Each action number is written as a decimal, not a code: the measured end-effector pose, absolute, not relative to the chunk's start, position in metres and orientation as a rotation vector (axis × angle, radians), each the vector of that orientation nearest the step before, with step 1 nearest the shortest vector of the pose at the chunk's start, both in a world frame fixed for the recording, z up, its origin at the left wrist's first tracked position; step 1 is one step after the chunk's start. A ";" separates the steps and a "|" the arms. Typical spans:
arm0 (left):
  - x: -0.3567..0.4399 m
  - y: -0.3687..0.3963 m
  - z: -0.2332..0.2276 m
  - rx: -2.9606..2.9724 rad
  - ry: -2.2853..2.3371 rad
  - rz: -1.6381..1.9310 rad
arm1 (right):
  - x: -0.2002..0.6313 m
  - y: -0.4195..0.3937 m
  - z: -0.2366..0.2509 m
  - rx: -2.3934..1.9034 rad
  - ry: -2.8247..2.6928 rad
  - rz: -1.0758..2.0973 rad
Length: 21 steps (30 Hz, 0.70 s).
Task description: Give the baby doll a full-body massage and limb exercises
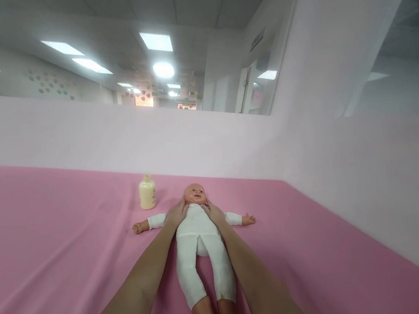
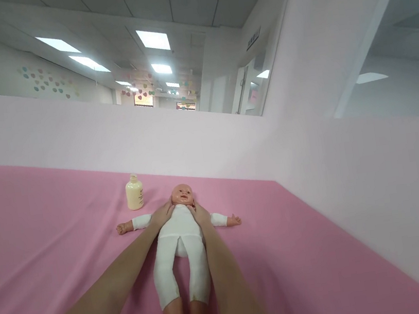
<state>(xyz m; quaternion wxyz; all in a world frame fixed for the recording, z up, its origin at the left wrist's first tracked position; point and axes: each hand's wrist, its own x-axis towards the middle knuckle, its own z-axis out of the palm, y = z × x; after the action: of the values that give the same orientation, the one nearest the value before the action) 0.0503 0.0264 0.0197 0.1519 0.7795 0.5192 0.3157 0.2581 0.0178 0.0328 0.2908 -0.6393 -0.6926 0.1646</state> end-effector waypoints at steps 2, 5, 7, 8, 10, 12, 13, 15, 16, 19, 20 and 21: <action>0.048 0.022 0.019 2.291 1.432 0.901 | 0.258 0.018 0.033 -1.692 -1.836 0.475; 0.043 0.015 0.016 2.353 1.382 0.848 | 0.258 0.019 0.035 -1.678 -1.810 0.537; 0.041 0.013 0.015 2.374 1.377 0.810 | 0.258 0.019 0.037 -1.670 -1.788 0.558; 0.040 0.012 0.014 2.381 1.376 0.798 | 0.258 0.020 0.038 -1.667 -1.780 0.560; 0.039 0.012 0.013 2.390 1.372 0.790 | 0.257 0.020 0.039 -1.669 -1.768 0.562; 0.040 0.013 0.012 2.390 1.367 0.797 | 0.257 0.021 0.038 -1.683 -1.762 0.566; 0.040 0.014 0.012 2.388 1.366 0.805 | 0.257 0.022 0.038 -1.690 -1.762 0.568; 0.040 0.015 0.011 2.377 1.368 0.822 | 0.258 0.022 0.036 -1.688 -1.768 0.568; 0.040 0.015 0.010 2.371 1.373 0.829 | 0.258 0.023 0.035 -1.674 -1.776 0.565; 0.040 0.016 0.009 2.353 1.397 0.841 | 0.258 0.023 0.033 -1.623 -1.796 0.557; 0.040 0.016 0.009 2.351 1.405 0.841 | 0.259 0.023 0.032 -1.611 -1.801 0.555; 0.041 0.016 0.009 2.349 1.411 0.842 | 0.259 0.023 0.032 -1.603 -1.805 0.553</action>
<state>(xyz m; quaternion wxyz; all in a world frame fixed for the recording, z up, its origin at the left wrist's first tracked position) 0.0406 0.0157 0.0090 0.1369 0.8117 0.4876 0.2908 0.2586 0.0226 0.0319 0.3265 -0.6117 -0.6890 0.2109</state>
